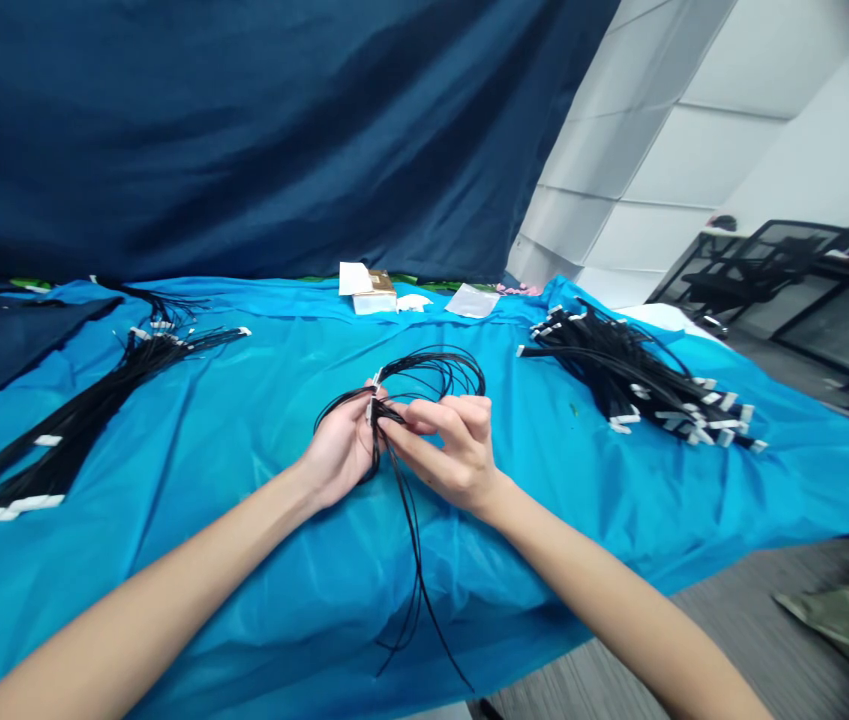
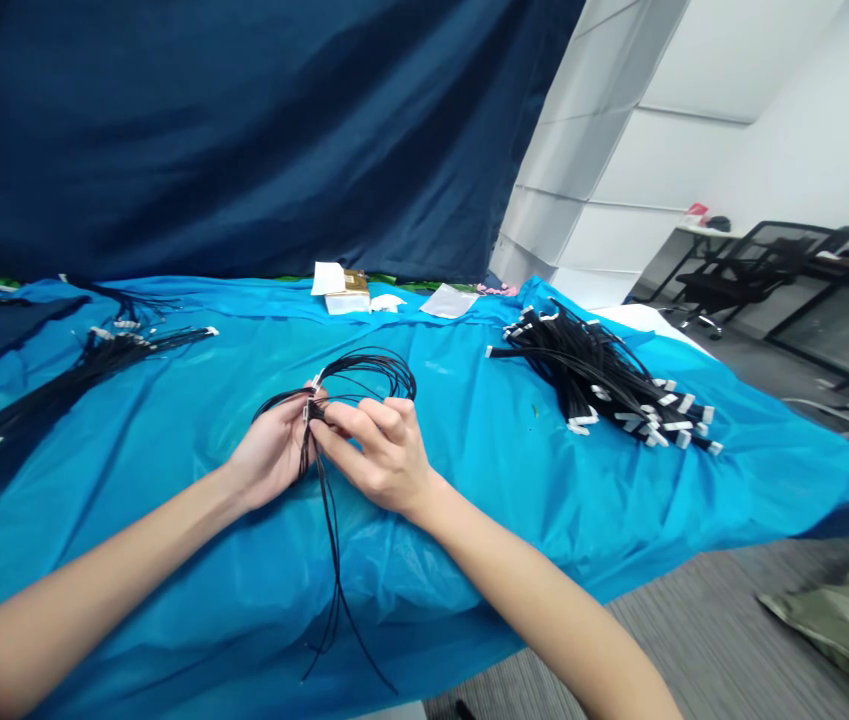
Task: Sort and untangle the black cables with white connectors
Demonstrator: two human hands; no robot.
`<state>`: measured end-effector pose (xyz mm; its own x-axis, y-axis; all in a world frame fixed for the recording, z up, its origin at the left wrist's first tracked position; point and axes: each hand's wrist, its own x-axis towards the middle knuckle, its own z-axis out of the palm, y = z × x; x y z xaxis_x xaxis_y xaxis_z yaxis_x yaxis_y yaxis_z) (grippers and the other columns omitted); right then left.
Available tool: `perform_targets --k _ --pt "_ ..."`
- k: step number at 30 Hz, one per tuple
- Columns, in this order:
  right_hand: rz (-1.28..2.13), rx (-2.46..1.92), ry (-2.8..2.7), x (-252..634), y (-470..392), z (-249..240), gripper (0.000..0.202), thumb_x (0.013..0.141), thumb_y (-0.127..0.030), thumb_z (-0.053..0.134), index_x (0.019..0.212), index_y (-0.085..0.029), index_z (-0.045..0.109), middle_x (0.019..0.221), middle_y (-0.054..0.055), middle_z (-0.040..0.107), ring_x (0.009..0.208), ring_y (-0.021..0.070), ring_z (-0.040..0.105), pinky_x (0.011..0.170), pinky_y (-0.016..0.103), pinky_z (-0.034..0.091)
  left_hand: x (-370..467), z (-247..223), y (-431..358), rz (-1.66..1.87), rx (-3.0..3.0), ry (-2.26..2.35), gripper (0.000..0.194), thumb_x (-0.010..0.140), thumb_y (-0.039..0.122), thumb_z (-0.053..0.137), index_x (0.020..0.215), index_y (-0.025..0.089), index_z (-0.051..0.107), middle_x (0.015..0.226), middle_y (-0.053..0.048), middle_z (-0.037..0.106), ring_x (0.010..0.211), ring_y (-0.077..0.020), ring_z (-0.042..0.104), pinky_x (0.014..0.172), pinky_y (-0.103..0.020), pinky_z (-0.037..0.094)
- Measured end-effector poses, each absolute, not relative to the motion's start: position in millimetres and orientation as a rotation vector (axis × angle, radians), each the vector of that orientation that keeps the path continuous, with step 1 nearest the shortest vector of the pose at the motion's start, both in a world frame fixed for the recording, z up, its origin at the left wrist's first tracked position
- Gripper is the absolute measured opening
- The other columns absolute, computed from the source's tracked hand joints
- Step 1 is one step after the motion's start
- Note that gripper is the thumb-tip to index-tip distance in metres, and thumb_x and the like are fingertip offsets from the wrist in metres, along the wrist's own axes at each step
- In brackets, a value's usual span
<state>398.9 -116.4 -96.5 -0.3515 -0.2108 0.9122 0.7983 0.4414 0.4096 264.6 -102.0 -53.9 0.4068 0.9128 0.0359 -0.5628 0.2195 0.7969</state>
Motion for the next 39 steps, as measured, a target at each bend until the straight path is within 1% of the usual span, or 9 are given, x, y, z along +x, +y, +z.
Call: perform_targets --k 7,11,16,22,25,30,33,36,39 --pt "-1.142 -0.549 -1.555 395 -119 -95 0.011 0.075 -0.022 0.063 0.086 -0.024 0.065 0.086 0.004 0.059 0.084 0.0152 0.044 0.072 0.030 0.036 263 -55 -103 0.970 0.881 0.495 0.032 0.088 0.015 0.030 0.067 0.013 0.053 0.055 -0.002 0.060 0.047 -0.0104 0.056 0.048 -0.020 0.043" --pt "-1.104 -0.527 -1.556 395 -120 -95 0.014 0.074 -0.023 0.063 0.088 -0.022 0.064 0.086 0.004 0.061 0.084 0.0160 0.045 0.071 0.031 0.037 262 -56 -101 0.959 0.869 0.475 0.028 0.087 0.015 0.033 0.070 0.012 0.054 0.058 -0.003 0.061 0.050 -0.0103 0.057 0.055 -0.021 0.046" --pt "-1.046 -0.517 -1.541 395 -122 -95 0.014 0.073 -0.023 0.063 0.087 -0.024 0.063 0.083 0.002 0.062 0.082 0.0150 0.047 0.071 0.030 0.039 261 -55 -101 0.955 0.848 0.463 0.026 0.086 0.012 0.035 0.069 0.012 0.055 0.057 -0.002 0.059 0.047 -0.0084 0.055 0.051 -0.018 0.046" --pt "-1.042 -0.448 -1.506 395 -128 -92 0.018 0.072 -0.018 0.059 0.090 -0.022 0.063 0.079 0.004 0.058 0.077 0.0151 0.047 0.067 0.030 0.040 261 -51 -104 0.897 0.799 0.453 0.036 0.089 0.011 0.027 0.065 0.011 0.053 0.052 -0.003 0.057 0.042 -0.0083 0.054 0.043 -0.016 0.043" --pt "-1.021 -0.441 -1.521 397 -130 -92 0.022 0.074 -0.018 0.057 0.095 -0.023 0.063 0.079 0.004 0.056 0.078 0.0157 0.047 0.066 0.030 0.041 259 -51 -103 0.878 0.807 0.450 0.037 0.089 0.012 0.025 0.066 0.011 0.054 0.052 -0.003 0.057 0.042 -0.0084 0.054 0.043 -0.017 0.044" --pt "-0.949 -0.420 -1.522 397 -135 -91 0.021 0.076 -0.016 0.053 0.093 -0.022 0.063 0.078 0.004 0.056 0.075 0.0141 0.049 0.066 0.029 0.044 258 -54 -98 0.859 0.858 0.423 0.036 0.088 0.011 0.026 0.066 0.011 0.054 0.049 -0.002 0.056 0.041 -0.0091 0.055 0.046 -0.018 0.045" --pt "-0.647 -0.419 -1.444 397 -135 -88 0.019 0.080 -0.016 0.049 0.092 -0.023 0.062 0.080 0.003 0.059 0.076 0.0142 0.054 0.066 0.030 0.047 257 -56 -96 0.867 0.983 0.421 0.032 0.087 0.013 0.028 0.067 0.012 0.052 0.054 -0.005 0.061 0.048 -0.0137 0.062 0.055 -0.024 0.049" --pt "-0.117 -0.410 -1.187 402 -129 -81 0.016 0.083 -0.021 0.045 0.086 -0.019 0.061 0.082 0.005 0.060 0.076 0.0145 0.058 0.064 0.031 0.049 256 -58 -94 0.916 1.132 0.408 0.028 0.087 0.019 0.032 0.066 0.013 0.050 0.061 -0.008 0.065 0.061 -0.0216 0.067 0.069 -0.034 0.050" --pt "0.285 -0.342 -1.014 416 -121 -72 0.016 0.083 -0.026 0.045 0.088 -0.018 0.059 0.082 0.004 0.060 0.072 0.0122 0.059 0.067 0.031 0.051 256 -60 -93 0.975 1.210 0.394 0.026 0.086 0.022 0.035 0.065 0.014 0.048 0.062 -0.008 0.066 0.067 -0.0242 0.067 0.078 -0.040 0.048"
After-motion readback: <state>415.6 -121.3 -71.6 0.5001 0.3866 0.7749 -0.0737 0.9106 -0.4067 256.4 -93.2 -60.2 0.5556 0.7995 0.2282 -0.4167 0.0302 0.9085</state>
